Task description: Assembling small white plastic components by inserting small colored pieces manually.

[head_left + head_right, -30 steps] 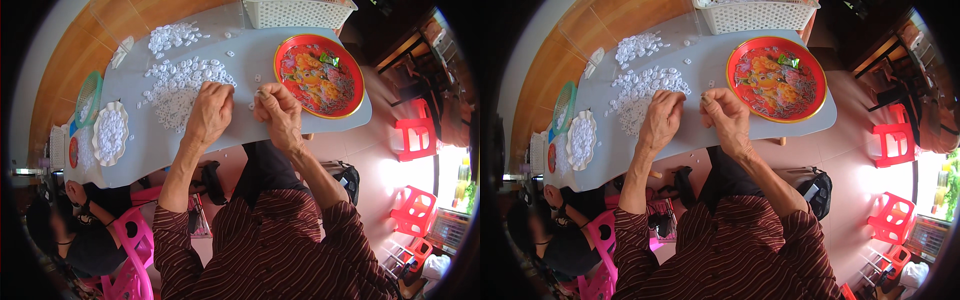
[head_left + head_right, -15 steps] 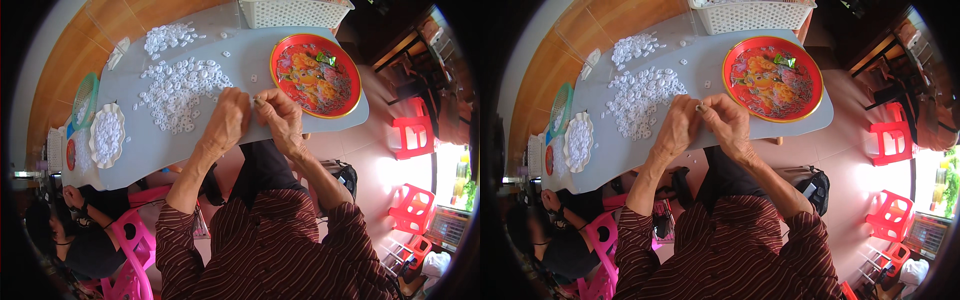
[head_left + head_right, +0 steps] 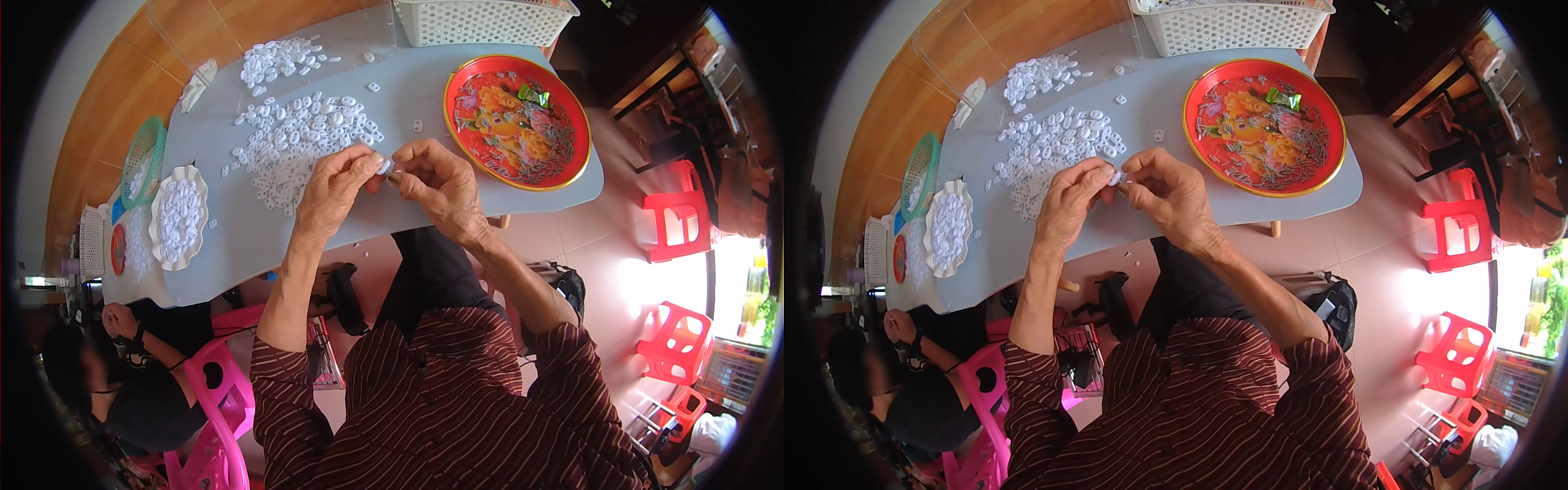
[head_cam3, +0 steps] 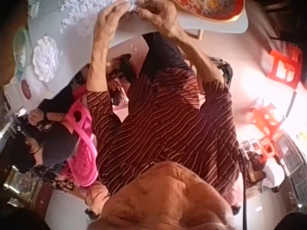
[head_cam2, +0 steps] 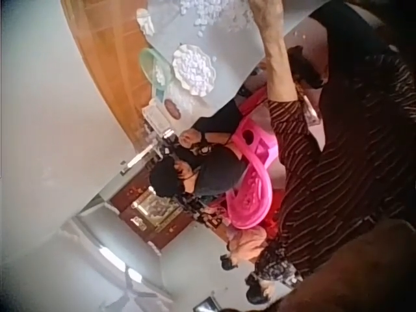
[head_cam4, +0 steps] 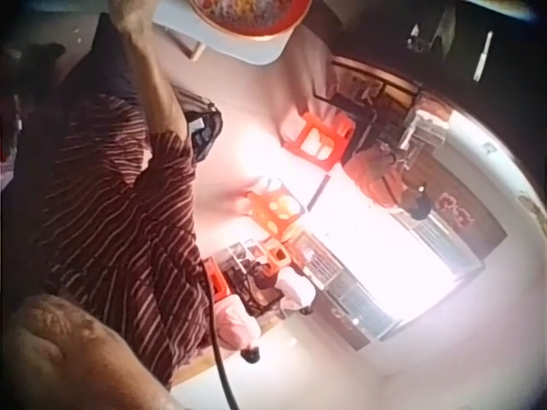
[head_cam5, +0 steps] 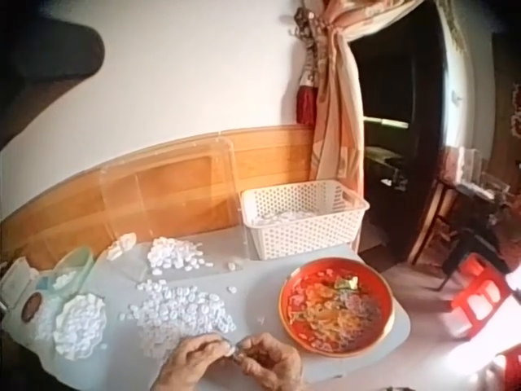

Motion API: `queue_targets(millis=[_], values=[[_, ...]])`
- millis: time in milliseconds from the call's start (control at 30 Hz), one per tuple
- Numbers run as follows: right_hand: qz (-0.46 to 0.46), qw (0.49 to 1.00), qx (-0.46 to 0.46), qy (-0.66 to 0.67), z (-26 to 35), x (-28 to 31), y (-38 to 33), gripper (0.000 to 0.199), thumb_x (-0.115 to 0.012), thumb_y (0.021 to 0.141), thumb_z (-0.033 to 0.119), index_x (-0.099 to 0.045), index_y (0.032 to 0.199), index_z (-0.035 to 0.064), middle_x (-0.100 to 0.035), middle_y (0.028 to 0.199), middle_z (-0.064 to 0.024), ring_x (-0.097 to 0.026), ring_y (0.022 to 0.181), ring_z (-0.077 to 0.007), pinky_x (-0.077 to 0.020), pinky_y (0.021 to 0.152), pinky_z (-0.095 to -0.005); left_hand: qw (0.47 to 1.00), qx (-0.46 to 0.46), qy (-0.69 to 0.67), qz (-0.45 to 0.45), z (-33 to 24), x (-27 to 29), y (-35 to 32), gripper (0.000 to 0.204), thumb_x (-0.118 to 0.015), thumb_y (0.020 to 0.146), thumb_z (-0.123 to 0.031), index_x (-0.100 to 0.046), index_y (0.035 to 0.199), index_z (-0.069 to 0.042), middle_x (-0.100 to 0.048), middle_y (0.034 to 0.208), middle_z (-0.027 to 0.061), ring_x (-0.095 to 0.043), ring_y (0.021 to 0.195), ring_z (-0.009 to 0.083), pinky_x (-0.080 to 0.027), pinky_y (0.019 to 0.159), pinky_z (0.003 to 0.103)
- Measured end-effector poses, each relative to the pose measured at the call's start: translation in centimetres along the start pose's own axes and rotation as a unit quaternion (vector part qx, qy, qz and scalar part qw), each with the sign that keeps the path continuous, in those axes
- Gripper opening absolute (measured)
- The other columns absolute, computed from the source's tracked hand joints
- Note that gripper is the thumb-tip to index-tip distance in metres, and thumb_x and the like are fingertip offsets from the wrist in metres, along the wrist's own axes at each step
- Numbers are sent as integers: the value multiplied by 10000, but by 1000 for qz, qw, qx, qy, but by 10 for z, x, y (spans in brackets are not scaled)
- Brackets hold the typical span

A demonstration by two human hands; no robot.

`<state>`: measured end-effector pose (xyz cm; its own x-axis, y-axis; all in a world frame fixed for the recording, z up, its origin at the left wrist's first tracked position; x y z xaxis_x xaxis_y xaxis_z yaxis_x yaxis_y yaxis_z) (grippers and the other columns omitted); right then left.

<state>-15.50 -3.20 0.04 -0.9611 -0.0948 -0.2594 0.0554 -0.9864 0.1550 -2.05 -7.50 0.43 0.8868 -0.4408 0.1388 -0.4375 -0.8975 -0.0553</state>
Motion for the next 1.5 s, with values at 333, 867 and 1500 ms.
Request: queue_targets(millis=[333,867,1500], values=[[9,999,-5,-31,0,2,-3,215,-567,861,-8,-540,1075,-17,-595,828,-22,-525,713,-48,-453,662,-202,980,-45,183,63,-31,-6,3,310,-530,909,-287,-569,796,-1,-474,592,17,-402,564,91,-355,511,278],[-23,996,6,-84,0,4,-3,243,-617,850,44,-566,1081,-13,-620,817,-28,-575,701,-63,-481,627,-229,983,-107,108,-107,-17,-22,-16,279,-431,943,-256,-500,854,0,-428,602,73,-386,568,130,-356,528,303],[-7,987,35,-157,-1,1,-2,292,-725,750,64,-589,1000,-1,-605,688,-34,-568,634,-72,-480,598,-236,984,-91,115,-105,-12,-18,-15,243,-423,905,-203,-430,792,12,-341,608,122,-315,570,169,-354,512,322]])
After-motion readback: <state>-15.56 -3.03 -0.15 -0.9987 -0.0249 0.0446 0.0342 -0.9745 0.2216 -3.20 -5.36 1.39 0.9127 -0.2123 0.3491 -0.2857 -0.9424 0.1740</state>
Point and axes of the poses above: each hand's wrist, its own y-axis towards the middle knuckle, its own x-axis out of the back of the hand, z = x × y, the point moved 7 cm from there along y, towards the middle knuckle
